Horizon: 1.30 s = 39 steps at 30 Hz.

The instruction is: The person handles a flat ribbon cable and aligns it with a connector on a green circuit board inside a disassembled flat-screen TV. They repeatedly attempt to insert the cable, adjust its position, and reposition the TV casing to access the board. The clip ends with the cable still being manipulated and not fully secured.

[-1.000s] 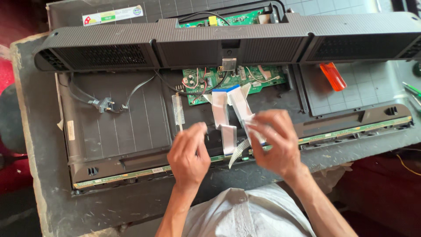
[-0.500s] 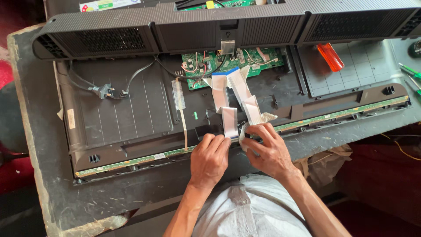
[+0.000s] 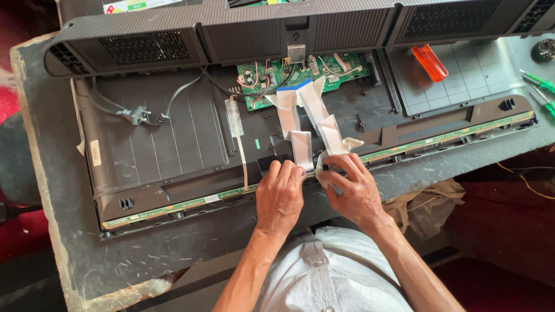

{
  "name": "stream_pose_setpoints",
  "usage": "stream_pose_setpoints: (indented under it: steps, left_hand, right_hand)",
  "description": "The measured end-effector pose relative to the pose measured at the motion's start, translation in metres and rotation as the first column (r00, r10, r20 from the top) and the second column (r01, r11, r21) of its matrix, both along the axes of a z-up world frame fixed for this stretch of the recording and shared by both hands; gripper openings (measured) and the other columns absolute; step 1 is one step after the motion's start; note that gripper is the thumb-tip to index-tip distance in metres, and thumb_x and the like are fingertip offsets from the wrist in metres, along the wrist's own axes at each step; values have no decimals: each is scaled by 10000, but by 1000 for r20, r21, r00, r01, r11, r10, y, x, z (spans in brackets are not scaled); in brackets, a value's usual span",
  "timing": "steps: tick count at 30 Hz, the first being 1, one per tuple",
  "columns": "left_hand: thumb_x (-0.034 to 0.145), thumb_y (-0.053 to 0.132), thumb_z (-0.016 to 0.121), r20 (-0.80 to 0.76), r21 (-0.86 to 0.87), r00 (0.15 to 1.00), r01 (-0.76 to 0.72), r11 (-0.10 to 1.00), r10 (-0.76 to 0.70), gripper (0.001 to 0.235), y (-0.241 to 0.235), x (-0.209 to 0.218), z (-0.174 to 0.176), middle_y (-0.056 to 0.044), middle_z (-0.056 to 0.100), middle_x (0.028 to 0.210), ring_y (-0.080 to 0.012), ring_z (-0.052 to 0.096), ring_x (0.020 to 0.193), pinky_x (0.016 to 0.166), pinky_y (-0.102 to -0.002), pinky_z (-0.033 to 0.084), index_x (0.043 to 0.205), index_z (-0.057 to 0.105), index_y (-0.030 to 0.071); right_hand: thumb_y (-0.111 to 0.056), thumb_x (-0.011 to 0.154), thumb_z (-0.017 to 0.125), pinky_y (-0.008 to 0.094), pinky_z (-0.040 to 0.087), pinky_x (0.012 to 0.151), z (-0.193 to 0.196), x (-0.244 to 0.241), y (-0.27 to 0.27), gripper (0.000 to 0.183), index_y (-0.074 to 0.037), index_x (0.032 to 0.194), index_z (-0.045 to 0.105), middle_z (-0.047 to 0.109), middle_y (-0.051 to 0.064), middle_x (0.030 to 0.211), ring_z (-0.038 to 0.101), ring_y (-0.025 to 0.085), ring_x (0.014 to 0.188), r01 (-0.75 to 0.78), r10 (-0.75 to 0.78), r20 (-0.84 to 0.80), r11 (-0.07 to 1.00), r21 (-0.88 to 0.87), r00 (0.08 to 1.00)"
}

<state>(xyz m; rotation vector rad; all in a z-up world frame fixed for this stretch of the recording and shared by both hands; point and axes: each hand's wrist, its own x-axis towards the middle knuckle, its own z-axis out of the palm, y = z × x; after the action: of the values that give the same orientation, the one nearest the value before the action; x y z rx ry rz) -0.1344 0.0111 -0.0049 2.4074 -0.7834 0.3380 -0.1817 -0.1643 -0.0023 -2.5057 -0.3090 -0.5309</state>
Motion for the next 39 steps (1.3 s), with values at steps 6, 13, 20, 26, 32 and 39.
stream_pose_setpoints:
  steps: [6,13,20,26,32,39]
  left_hand:
    - [899,137,681,38,91,998,-59,994,56,103,-7,-1,-5,-46,542,870,-244,566,902,711,-366,518,852,616,73]
    - [881,121,695,60,49,996,-62,997,59,83,-6,-5,-5,-45,545,847,-235,569,863,700,-359,514,851,636,72]
    - [892,80,693,135,-47,991,-3,999,9,38,-3,-6,-2,-31,575,871,-222,573,854,718,-342,510,908,672,53]
    - [890,104,675,117,96,992,-59,994,48,86,-12,-5,-2,-52,536,854,-247,563,881,709,-366,505,835,617,71]
    - [740,64,671,47,145,997,-74,987,68,111,-17,-4,-4,-76,535,880,-270,565,924,700,-387,509,823,598,66]
    - [870,81,719,53,-5,998,-44,999,44,108,-12,-9,-8,-60,578,869,-260,597,880,725,-388,517,885,612,85]
  right_hand:
    - [43,663,734,429,537,869,-1,-1,2,323,-77,961,704,624,109,1136,618,340,1044,17,-17,-3,1000,15,1000]
    - [51,665,735,421,536,856,-1,-4,2,318,-74,957,714,622,109,1137,615,334,1030,35,-35,-10,999,13,999]
    - [54,656,733,421,536,864,-2,-2,3,325,-75,954,716,625,106,1139,614,333,1036,42,-42,-16,999,19,999]
    - [52,646,736,423,534,861,-3,-2,1,333,-78,952,716,625,109,1135,613,336,1029,31,-31,-18,999,16,999]
    - [49,657,738,419,536,854,-2,-1,0,324,-75,956,719,628,113,1131,616,338,1027,14,-14,-15,1000,28,1000]
    - [87,639,674,419,545,863,8,-2,-3,354,-49,960,733,635,121,1134,614,339,1033,-26,27,-30,999,44,999]
